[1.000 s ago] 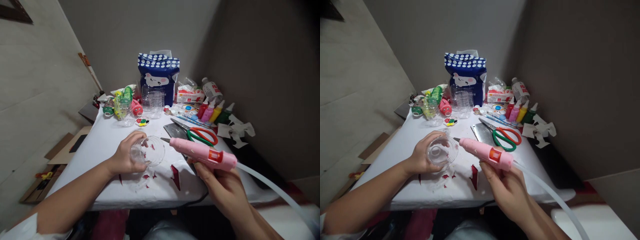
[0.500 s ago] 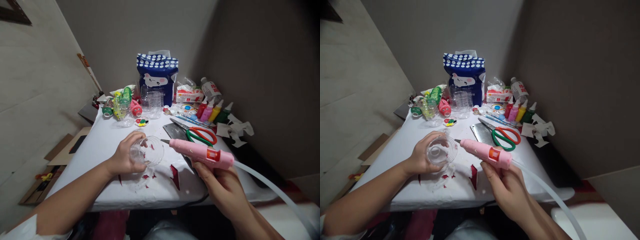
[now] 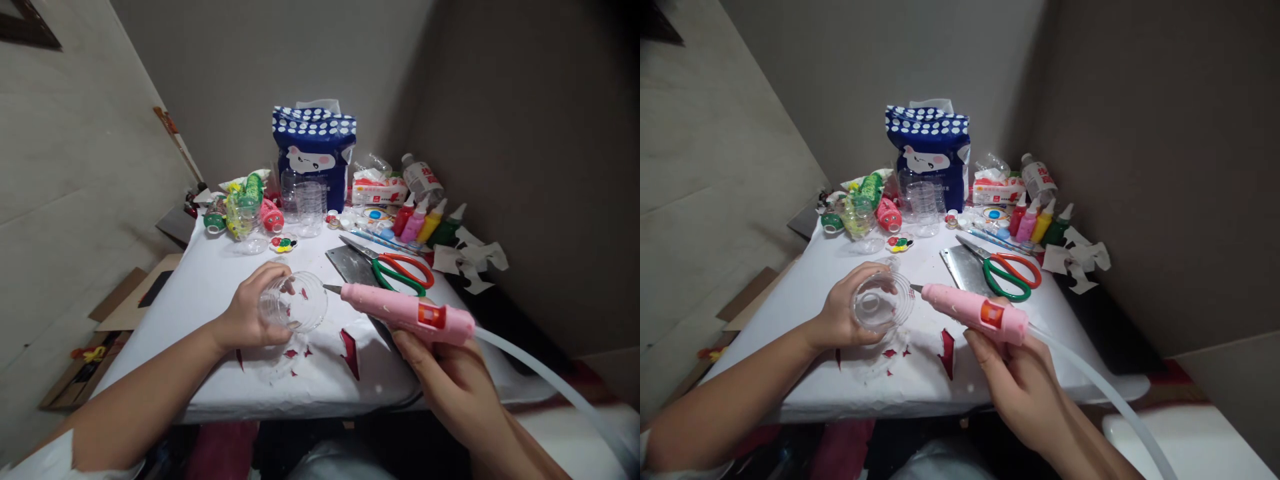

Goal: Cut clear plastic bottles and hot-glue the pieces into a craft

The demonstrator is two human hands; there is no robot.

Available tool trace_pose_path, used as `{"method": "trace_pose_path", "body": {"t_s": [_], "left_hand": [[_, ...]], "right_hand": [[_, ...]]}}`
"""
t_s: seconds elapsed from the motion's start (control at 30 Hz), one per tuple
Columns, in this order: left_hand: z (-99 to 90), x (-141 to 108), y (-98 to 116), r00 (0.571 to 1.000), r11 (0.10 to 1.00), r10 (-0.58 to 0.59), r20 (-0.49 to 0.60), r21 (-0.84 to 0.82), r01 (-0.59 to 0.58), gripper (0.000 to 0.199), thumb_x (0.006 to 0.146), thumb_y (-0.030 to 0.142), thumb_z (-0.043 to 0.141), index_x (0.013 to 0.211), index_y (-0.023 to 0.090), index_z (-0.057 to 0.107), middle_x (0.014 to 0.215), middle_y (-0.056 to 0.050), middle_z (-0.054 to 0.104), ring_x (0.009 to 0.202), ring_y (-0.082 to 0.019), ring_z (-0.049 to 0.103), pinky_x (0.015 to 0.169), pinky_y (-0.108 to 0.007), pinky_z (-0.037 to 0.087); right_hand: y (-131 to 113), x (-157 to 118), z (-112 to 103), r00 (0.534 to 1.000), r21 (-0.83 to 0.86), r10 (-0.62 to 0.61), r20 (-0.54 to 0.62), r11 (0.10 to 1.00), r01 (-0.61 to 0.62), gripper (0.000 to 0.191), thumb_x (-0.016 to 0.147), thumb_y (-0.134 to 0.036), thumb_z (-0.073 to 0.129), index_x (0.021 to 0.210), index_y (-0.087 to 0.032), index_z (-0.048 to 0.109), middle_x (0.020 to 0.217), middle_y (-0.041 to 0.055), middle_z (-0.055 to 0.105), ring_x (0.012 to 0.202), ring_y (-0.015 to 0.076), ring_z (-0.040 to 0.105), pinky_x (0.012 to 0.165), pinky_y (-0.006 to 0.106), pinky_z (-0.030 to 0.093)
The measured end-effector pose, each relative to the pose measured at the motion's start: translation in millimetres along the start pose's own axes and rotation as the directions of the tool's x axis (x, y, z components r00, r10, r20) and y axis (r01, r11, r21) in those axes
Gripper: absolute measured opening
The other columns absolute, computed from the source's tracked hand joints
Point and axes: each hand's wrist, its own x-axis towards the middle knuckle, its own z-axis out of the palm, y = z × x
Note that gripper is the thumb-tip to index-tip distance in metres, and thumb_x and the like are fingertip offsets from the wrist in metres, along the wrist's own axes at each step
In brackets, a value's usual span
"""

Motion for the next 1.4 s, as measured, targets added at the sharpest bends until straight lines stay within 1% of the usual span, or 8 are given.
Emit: {"method": "trace_pose_path", "body": {"t_s": [0.17, 0.33, 0.43, 0.63, 0.8, 1.07, 1.27, 1.4], "left_hand": [[-1.7, 2, 3, 1.0, 1.0, -0.008, 0.003, 0.027, 0.008, 0.069, 0.061, 0.034, 0.082, 0.121, 0.017, 0.052, 0.102, -0.01, 0.062, 0.103, -0.028, 0.059, 0.091, -0.043, 0.051], [-1.8, 2, 3, 1.0, 0.999, -0.011, 0.006, 0.041, 0.011, 0.069, 0.062, 0.036, 0.081, 0.121, 0.017, 0.051, 0.103, -0.011, 0.063, 0.104, -0.028, 0.059, 0.091, -0.044, 0.051], [-0.4, 0, 1, 1.0, 1.0, 0.0, -0.011, 0.028, 0.001, 0.073, 0.061, 0.036, 0.081, 0.125, 0.018, 0.05, 0.105, -0.011, 0.063, 0.103, -0.028, 0.06, 0.09, -0.045, 0.051], [-0.3, 0, 0, 1.0, 1.0, -0.006, -0.005, 0.016, 0.006, 0.07, 0.06, 0.037, 0.081, 0.12, 0.018, 0.052, 0.107, -0.012, 0.061, 0.103, -0.029, 0.06, 0.088, -0.045, 0.052], [-1.7, 1, 2, 1.0, 1.0, -0.003, 0.009, 0.026, 0.002, 0.07, 0.06, 0.038, 0.081, 0.12, 0.018, 0.051, 0.103, -0.011, 0.062, 0.1, -0.029, 0.06, 0.087, -0.046, 0.052], [-0.6, 0, 2, 0.999, 0.999, -0.042, 0.019, 0.026, 0.042, 0.07, 0.06, 0.036, 0.08, 0.121, 0.017, 0.05, 0.104, -0.012, 0.063, 0.099, -0.028, 0.06, 0.088, -0.046, 0.051], [0.0, 0, 0, 1.0, 1.0, -0.004, 0.008, 0.004, 0.004, 0.074, 0.059, 0.039, 0.082, 0.122, 0.018, 0.05, 0.104, -0.011, 0.063, 0.1, -0.028, 0.059, 0.09, -0.046, 0.05], [0.1, 1, 2, 1.0, 1.0, -0.018, 0.01, 0.014, 0.018, 0.073, 0.06, 0.036, 0.081, 0.123, 0.018, 0.049, 0.103, -0.011, 0.063, 0.1, -0.028, 0.059, 0.089, -0.046, 0.051]], "right_hand": [[6, -6, -2, 1.0, -0.035, 0.019, 0.013, 0.999, -0.019, 0.018, 0.092, -0.03, 0.056, 0.101, -0.025, 0.072, 0.088, 0.0026, 0.074, 0.085, 0.0233, 0.069, 0.077, 0.03, 0.057], [0, -1, -1, 1.0, -0.03, 0.01, -0.014, 0.999, -0.01, 0.019, 0.092, -0.031, 0.055, 0.082, -0.023, 0.068, 0.071, -0.0003, 0.069, 0.064, 0.0185, 0.064, 0.062, 0.026, 0.055], [-6, 5, 2, 1.0, -0.007, -0.005, -0.023, 1.0, 0.005, 0.02, 0.093, -0.03, 0.054, 0.079, -0.023, 0.066, 0.072, -0.0008, 0.068, 0.064, 0.0175, 0.064, 0.061, 0.025, 0.054], [-8, 10, 2, 1.0, -0.002, -0.029, 0.001, 1.0, 0.029, 0.018, 0.093, -0.032, 0.054, 0.094, -0.026, 0.071, 0.08, 0.0025, 0.071, 0.079, 0.0238, 0.068, 0.072, 0.032, 0.057], [-5, 11, 3, 1.0, -0.003, -0.028, -0.002, 1.0, 0.028, 0.021, 0.093, -0.032, 0.054, 0.094, -0.025, 0.074, 0.074, 0.0022, 0.071, 0.068, 0.022, 0.067, 0.068, 0.032, 0.057], [-10, 15, 6, 0.997, 0.05, -0.06, 0.04, 0.997, 0.058, 0.028, 0.094, -0.029, 0.054, 0.117, -0.024, 0.07, 0.106, 0.005, 0.074, 0.107, 0.0259, 0.066, 0.092, 0.032, 0.053], [-13, 18, 9, 0.998, 0.067, -0.044, 0.046, 0.997, 0.041, 0.032, 0.096, -0.027, 0.051, 0.124, -0.025, 0.066, 0.098, 0.004, 0.073, 0.105, 0.0261, 0.067, 0.08, 0.03, 0.057], [-20, 21, 10, 0.995, 0.094, -0.069, 0.066, 0.994, 0.063, 0.034, 0.096, -0.029, 0.05, 0.127, -0.028, 0.065, 0.1, 0.0035, 0.073, 0.095, 0.0242, 0.068, 0.075, 0.029, 0.058]]}}
